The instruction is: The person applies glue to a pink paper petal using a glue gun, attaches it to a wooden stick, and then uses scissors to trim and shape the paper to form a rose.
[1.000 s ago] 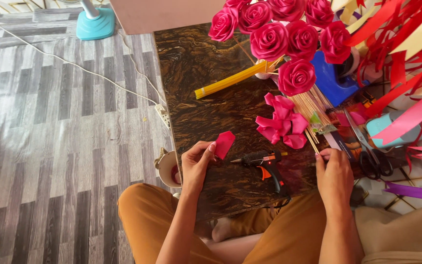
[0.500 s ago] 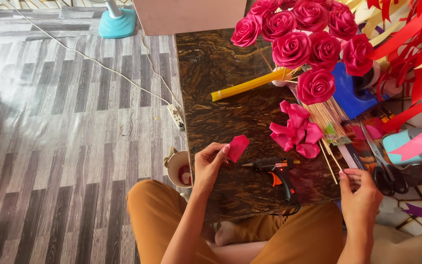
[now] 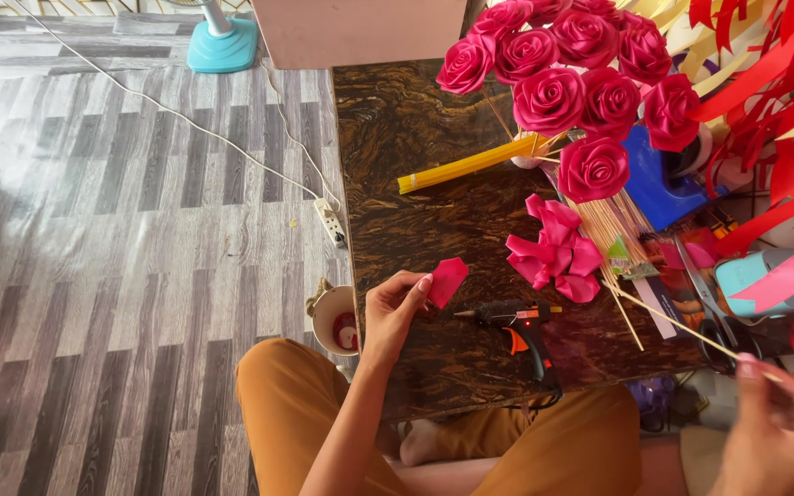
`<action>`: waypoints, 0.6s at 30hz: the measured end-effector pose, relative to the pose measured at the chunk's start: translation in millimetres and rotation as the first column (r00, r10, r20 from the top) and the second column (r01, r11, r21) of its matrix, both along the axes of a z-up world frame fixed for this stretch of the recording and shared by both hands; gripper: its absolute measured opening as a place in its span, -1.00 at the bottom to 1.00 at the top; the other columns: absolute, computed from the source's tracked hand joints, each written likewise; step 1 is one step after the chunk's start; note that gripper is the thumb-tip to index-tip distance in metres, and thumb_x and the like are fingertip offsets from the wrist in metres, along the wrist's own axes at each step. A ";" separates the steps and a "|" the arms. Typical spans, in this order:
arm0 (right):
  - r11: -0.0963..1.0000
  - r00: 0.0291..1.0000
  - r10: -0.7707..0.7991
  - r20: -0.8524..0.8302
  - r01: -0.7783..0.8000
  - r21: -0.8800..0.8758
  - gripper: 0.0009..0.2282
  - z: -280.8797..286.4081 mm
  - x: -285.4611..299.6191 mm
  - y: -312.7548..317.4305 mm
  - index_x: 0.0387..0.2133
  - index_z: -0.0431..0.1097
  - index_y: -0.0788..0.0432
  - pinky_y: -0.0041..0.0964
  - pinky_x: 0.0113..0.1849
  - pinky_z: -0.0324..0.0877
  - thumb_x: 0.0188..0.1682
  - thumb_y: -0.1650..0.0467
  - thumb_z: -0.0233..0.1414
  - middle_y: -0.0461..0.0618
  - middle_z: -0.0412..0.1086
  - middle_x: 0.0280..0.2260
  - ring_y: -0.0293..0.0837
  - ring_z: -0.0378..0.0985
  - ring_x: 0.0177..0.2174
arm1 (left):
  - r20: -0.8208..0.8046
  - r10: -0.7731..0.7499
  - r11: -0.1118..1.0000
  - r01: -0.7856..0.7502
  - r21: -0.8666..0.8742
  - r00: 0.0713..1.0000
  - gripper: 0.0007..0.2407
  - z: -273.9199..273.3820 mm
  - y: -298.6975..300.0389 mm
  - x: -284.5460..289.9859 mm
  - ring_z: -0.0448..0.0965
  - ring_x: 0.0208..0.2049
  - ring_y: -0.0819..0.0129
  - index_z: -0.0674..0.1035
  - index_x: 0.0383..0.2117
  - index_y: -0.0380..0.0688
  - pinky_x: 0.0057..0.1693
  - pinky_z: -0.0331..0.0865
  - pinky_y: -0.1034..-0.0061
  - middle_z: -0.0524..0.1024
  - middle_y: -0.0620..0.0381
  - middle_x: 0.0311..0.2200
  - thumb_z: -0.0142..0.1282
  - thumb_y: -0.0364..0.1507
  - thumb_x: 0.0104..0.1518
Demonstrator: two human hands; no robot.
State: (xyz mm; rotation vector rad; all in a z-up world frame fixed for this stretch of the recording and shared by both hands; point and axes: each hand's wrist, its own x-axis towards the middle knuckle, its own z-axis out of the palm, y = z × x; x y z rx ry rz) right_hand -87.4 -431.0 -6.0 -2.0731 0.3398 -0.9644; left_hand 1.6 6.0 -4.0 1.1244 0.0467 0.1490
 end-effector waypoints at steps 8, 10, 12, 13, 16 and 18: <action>0.984 0.975 -0.131 0.181 0.106 0.144 -0.74 33.3 -1.8 12.6 0.08 0.50 0.22 -0.39 0.13 0.53 0.66 0.27 0.03 -0.01 0.57 0.03 -0.25 0.57 -0.10 | -0.003 -0.006 1.000 0.006 -0.011 1.000 -0.84 -2.2 -0.3 0.7 0.52 -0.51 0.46 0.71 -0.35 -0.28 -0.38 0.54 0.55 0.53 0.15 -0.47 0.25 -0.40 0.26; 0.986 0.942 0.140 0.306 -0.159 0.039 -0.75 54.5 7.6 51.5 0.11 0.28 0.50 -0.17 -0.12 0.54 0.62 0.44 0.13 0.47 0.45 -0.04 0.22 0.66 -0.09 | -0.012 0.014 1.000 -0.014 0.017 1.000 -0.85 -6.7 -0.5 2.6 0.49 -0.53 0.52 0.71 -0.34 -0.27 -0.38 0.54 0.57 0.54 0.17 -0.50 0.26 -0.40 0.25; 0.976 0.938 0.198 0.285 -0.214 0.026 -0.82 46.8 20.4 68.6 0.07 0.28 0.49 -0.11 -0.05 0.56 0.51 0.52 0.12 0.44 0.44 -0.05 0.21 0.63 -0.09 | -0.014 0.008 1.000 -0.008 0.006 1.000 -0.84 -8.9 -0.7 2.4 0.50 -0.54 0.51 0.71 -0.31 -0.29 -0.38 0.53 0.56 0.54 0.15 -0.50 0.26 -0.40 0.24; 0.961 0.929 0.262 0.261 -0.275 0.014 -0.86 42.9 27.1 77.7 0.03 0.27 0.49 -0.06 0.01 0.58 0.41 0.60 0.11 0.40 0.42 -0.05 0.20 0.60 -0.09 | -0.017 0.010 1.000 -0.010 -0.006 1.000 -0.83 -10.0 -0.2 2.1 0.50 -0.54 0.49 0.72 -0.29 -0.31 -0.38 0.53 0.54 0.55 0.13 -0.50 0.26 -0.41 0.24; 0.932 0.918 0.359 0.171 -0.363 -0.008 -0.90 52.9 44.3 107.5 -0.01 0.31 0.51 -0.11 0.07 0.54 0.34 0.61 0.04 0.38 0.46 -0.07 0.14 0.63 -0.10 | 0.029 -0.001 0.999 0.000 0.035 1.000 -0.83 -7.8 1.6 0.3 0.46 -0.50 0.52 0.70 -0.31 -0.28 -0.35 0.46 0.62 0.51 0.16 -0.50 0.23 -0.40 0.27; 0.922 0.915 0.375 0.146 -0.385 0.041 -0.88 49.7 46.5 118.7 0.01 0.28 0.49 -0.13 0.05 0.53 0.35 0.55 -0.02 0.37 0.45 -0.11 0.10 0.61 -0.16 | 0.049 -0.008 1.000 0.008 0.009 0.999 -0.84 -7.8 2.1 -0.3 0.46 -0.51 0.51 0.70 -0.31 -0.28 -0.35 0.46 0.61 0.52 0.15 -0.49 0.22 -0.41 0.28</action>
